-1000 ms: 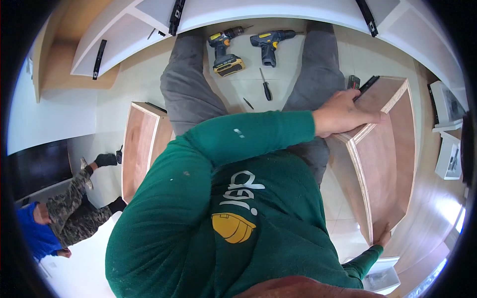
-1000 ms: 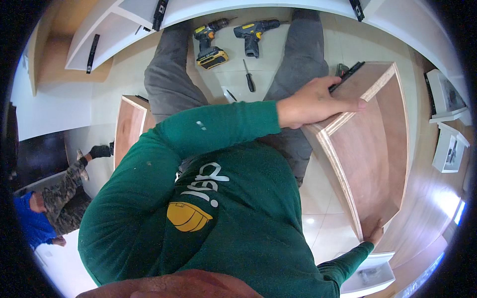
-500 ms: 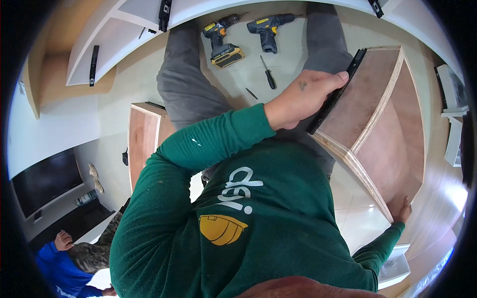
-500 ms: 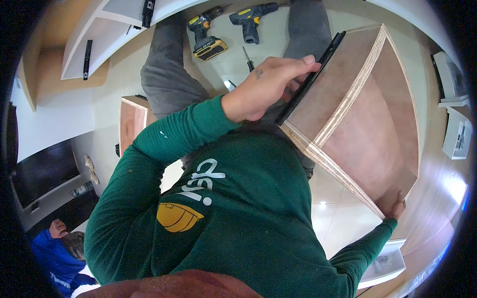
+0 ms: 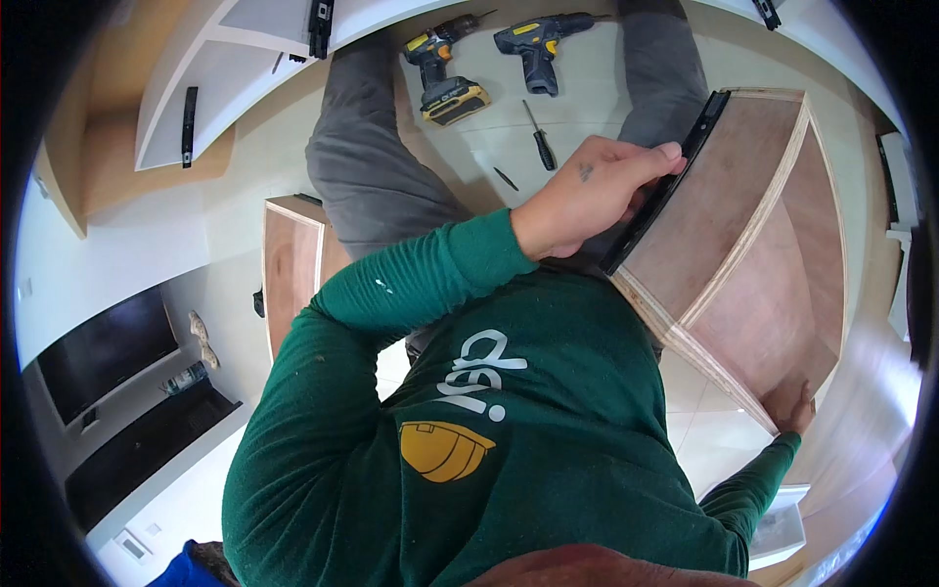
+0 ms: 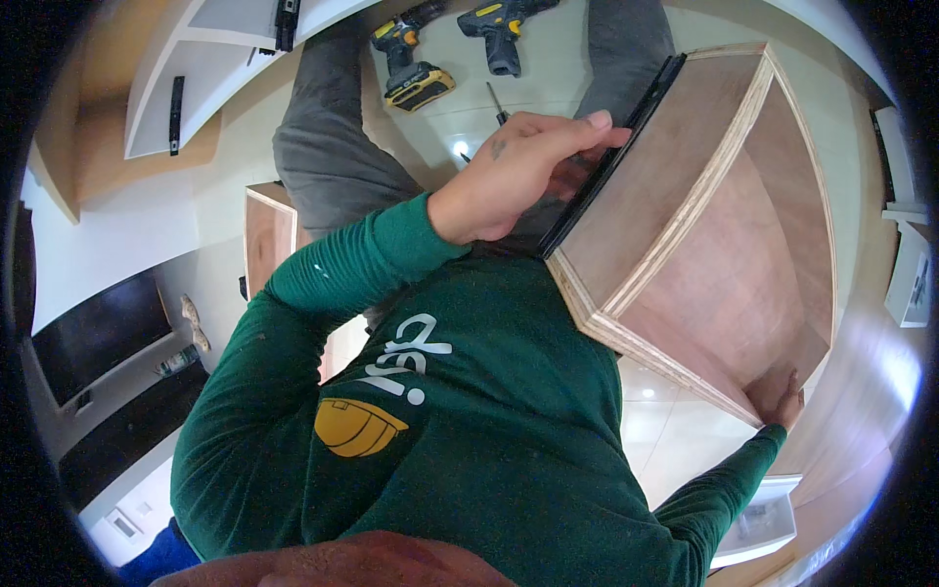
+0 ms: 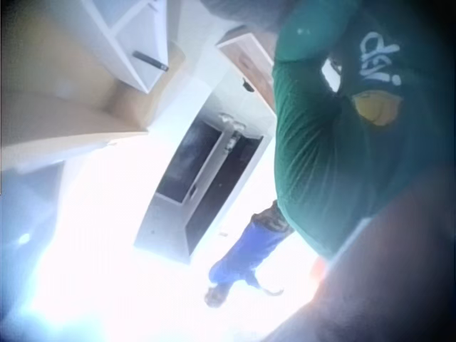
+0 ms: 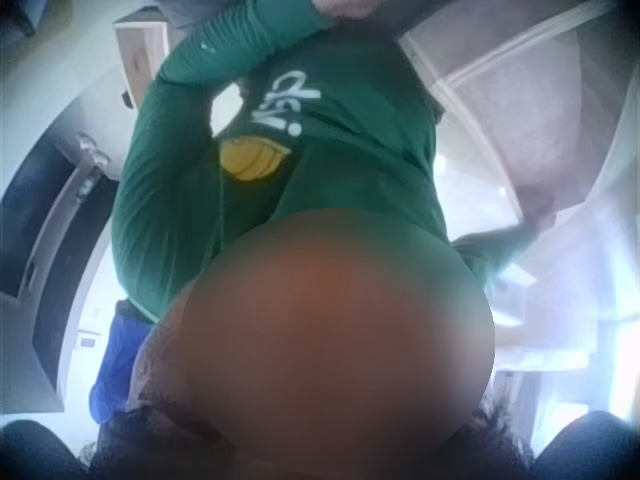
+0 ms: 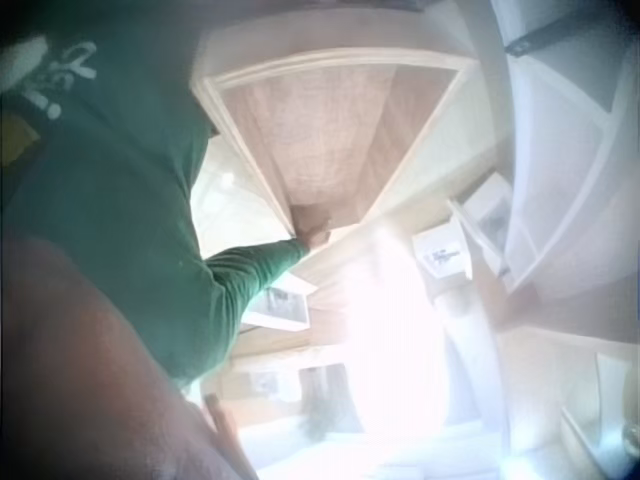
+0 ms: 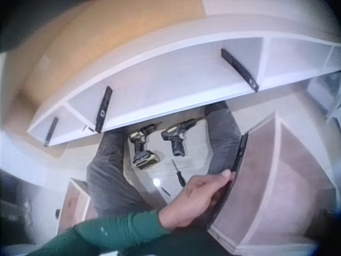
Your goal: The person assembles a wooden drawer by attaching metal drawer slides to its sides. They handle the drawer box, metal slides, and a power drill, positioning and securing the hardware while sitting on the floor.
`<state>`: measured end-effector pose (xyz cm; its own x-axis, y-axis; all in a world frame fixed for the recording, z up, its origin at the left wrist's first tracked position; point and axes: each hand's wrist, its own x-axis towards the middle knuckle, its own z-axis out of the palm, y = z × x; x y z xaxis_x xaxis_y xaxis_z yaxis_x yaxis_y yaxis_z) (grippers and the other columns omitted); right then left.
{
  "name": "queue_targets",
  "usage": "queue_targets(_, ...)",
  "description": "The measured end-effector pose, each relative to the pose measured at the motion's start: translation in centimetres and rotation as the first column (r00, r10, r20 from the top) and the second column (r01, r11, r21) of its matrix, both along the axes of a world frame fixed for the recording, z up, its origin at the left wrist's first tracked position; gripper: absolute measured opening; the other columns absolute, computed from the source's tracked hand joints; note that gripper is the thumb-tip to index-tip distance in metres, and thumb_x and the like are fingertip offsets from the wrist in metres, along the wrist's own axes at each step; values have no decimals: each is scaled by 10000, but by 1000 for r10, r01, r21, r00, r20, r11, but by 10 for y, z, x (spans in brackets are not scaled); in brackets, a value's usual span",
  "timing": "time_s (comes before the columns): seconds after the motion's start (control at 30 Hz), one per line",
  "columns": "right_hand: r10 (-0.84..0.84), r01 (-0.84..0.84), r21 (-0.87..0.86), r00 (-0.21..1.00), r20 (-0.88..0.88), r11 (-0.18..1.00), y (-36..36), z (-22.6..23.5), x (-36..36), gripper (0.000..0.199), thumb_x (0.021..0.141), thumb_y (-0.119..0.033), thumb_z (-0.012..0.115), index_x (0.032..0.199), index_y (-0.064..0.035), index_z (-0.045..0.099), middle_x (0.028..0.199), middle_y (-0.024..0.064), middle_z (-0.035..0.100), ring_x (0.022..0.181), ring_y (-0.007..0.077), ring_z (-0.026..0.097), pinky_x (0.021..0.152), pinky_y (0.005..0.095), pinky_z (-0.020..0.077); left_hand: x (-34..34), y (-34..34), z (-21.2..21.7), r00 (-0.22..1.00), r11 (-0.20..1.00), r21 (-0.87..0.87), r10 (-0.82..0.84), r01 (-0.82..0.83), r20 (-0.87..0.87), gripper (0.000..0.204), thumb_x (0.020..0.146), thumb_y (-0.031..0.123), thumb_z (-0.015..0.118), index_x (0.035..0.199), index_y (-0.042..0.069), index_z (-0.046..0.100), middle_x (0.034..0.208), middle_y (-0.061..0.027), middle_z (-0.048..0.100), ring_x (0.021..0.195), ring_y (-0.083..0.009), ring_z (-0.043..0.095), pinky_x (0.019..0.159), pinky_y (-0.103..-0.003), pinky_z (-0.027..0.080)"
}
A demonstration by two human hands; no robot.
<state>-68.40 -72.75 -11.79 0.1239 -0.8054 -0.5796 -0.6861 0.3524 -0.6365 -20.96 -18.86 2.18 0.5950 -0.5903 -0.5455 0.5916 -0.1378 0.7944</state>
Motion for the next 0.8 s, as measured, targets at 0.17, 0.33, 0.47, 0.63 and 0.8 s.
queue_targets(0.17, -8, 8, -2, 999, -34, 1000, -1, -7, 9, 701, 941, -451, 691, 1408, 41, 517, 1355, 185, 588, 1146, 352, 618, 901, 504, 581, -1, 5, -5, 999, 1000, 6, 27, -26, -47, 520, 985, 522, 612, 1220, 77, 743, 1078, -38, 678, 824, -97, 565, 730, -238, 465)
queue_targets(0.33, -43, 43, 10, 998, 35, 999, 1, -9, 16, 586, 935, -403, 722, 1341, 0, 593, 1258, 142, 656, 1070, 302, 657, 902, 447, 566, -2, 7, -6, 998, 999, -16, 44, -44, -44, 501, 987, 502, 620, 1202, 67, 747, 1054, -30, 692, 799, -92, 566, 717, -227, 466)
queue_targets(0.47, 19, -18, -21, 999, 44, 1000, 0, -15, 13, 601, 963, -396, 673, 1386, 11, 543, 1236, 165, 655, 1067, 346, 656, 878, 510, 584, -5, 9, -7, 997, 999, -12, 37, -38, -68, 456, 992, 456, 637, 1191, 61, 750, 1060, -22, 703, 782, -89, 573, 715, -226, 473)
queue_targets(0.63, 13, -9, -69, 998, 62, 998, -9, -29, 7, 609, 957, -392, 690, 1373, 33, 559, 1292, 152, 643, 1102, 316, 646, 908, 456, 557, -10, 10, -6, 998, 997, -66, 45, -48, -42, 332, 1013, 348, 638, 1181, 85, 752, 1016, 12, 702, 776, -72, 567, 690, -222, 469)
queue_targets(0.8, 10, -8, -93, 1000, 15, 996, -11, -34, 4, 614, 965, -387, 688, 1388, 39, 557, 1339, 144, 631, 1128, 298, 641, 947, 419, 542, -15, 10, -6, 998, 992, -123, 46, -40, 52, 271, 1001, 223, 660, 1235, 92, 698, 915, 37, 659, 758, -52, 546, 665, -205, 450)
